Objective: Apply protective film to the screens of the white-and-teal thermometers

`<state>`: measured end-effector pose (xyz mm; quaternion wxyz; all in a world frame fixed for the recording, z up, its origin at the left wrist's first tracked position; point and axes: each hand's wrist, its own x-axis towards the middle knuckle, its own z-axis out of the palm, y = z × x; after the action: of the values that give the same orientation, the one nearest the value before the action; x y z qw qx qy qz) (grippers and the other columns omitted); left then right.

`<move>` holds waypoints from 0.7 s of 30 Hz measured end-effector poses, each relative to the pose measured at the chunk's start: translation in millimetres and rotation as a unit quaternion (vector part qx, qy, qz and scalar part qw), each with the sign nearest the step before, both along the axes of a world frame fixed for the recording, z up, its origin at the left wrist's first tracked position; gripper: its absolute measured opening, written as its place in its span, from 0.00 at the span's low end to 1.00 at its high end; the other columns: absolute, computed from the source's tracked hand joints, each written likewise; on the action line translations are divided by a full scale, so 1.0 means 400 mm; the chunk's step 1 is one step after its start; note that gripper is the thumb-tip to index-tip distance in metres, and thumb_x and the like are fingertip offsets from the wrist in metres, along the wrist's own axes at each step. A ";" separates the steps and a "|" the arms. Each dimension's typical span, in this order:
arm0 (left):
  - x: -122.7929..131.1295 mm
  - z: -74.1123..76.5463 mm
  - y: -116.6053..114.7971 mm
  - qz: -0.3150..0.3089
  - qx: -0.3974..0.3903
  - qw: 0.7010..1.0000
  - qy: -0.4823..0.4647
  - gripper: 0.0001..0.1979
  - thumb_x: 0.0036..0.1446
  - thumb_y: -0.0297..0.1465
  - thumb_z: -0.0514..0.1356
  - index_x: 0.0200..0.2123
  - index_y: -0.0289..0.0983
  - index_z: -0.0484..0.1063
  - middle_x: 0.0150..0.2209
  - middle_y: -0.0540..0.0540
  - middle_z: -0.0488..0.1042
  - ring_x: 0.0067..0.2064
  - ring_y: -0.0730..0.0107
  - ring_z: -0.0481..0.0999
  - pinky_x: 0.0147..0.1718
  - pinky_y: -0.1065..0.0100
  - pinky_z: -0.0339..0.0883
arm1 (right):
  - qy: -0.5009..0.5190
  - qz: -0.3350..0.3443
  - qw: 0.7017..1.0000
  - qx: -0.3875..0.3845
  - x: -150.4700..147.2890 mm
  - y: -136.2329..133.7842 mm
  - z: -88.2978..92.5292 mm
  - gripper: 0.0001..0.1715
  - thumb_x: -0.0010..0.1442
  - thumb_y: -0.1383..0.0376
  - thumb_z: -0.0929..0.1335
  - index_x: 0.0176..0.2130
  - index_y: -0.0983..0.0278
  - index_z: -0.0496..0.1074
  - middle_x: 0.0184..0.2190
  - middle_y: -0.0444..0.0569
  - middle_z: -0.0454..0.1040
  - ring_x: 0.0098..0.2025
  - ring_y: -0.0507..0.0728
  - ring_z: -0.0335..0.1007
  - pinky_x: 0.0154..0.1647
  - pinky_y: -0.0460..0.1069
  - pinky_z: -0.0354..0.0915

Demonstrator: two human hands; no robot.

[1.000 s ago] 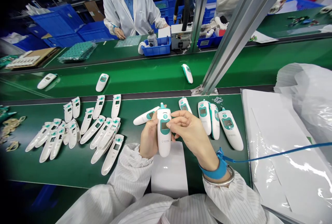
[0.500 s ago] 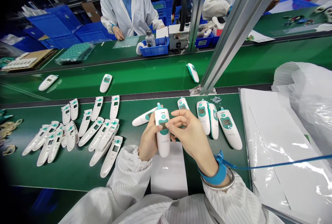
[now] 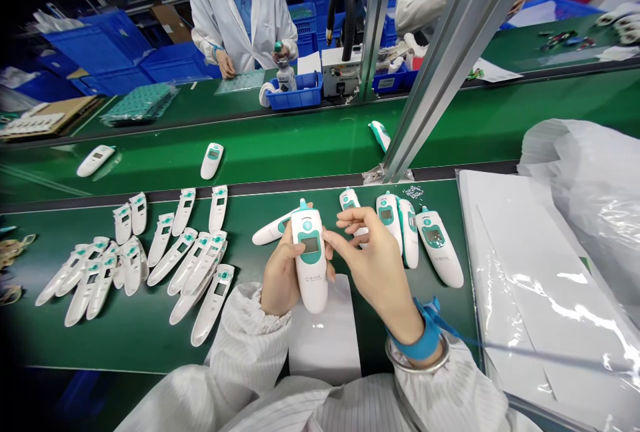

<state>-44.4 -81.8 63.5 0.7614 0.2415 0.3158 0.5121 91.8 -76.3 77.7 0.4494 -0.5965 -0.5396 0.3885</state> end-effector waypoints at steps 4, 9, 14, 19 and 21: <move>0.013 0.010 0.006 -0.001 0.003 0.999 -0.047 0.25 0.53 0.31 0.54 0.56 0.41 0.59 0.37 0.46 0.73 0.34 0.62 0.76 0.31 0.62 0.70 | 0.141 0.048 0.987 -0.068 -0.013 0.011 -0.014 0.20 0.56 0.53 0.69 0.47 0.57 0.67 0.48 0.50 0.70 0.45 0.58 0.69 0.35 0.51 0.69; 0.040 0.014 0.009 0.036 -0.009 0.999 -0.028 0.17 0.62 0.37 0.53 0.52 0.39 0.63 0.37 0.46 0.73 0.36 0.66 0.75 0.35 0.67 0.69 | 0.201 0.120 0.965 -0.117 -0.038 0.019 -0.023 0.20 0.56 0.53 0.70 0.45 0.57 0.68 0.33 0.43 0.69 0.31 0.51 0.66 0.27 0.45 0.63; 0.047 0.012 0.041 -0.009 -0.054 0.998 -0.034 0.22 0.61 0.42 0.55 0.57 0.43 0.57 0.27 0.51 0.72 0.28 0.68 0.75 0.28 0.69 0.67 | 0.263 0.141 0.938 -0.180 -0.006 0.038 -0.030 0.20 0.60 0.50 0.67 0.45 0.60 0.70 0.22 0.38 0.57 0.21 0.47 0.54 0.19 0.43 0.55; 0.055 0.028 0.075 -0.027 -0.094 0.994 -0.040 0.23 0.62 0.48 0.50 0.46 0.36 0.67 0.26 0.47 0.72 0.24 0.69 0.72 0.25 0.68 0.66 | 0.264 0.136 0.943 -0.148 0.003 0.042 -0.021 0.22 0.63 0.51 0.64 0.52 0.58 0.68 0.25 0.39 0.61 0.24 0.48 0.58 0.25 0.45 0.61; 0.062 0.038 0.084 -0.024 -0.080 0.996 -0.039 0.22 0.62 0.47 0.50 0.44 0.35 0.68 0.29 0.45 0.73 0.25 0.70 0.72 0.25 0.69 0.65 | 0.208 0.159 0.958 -0.115 0.012 0.047 -0.009 0.25 0.60 0.53 0.68 0.54 0.57 0.66 0.30 0.42 0.68 0.29 0.51 0.64 0.30 0.46 0.65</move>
<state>-19.5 -48.3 78.6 0.8022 0.1670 0.3195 0.4759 96.4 -57.6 74.1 0.4130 -0.4567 -0.4737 0.6297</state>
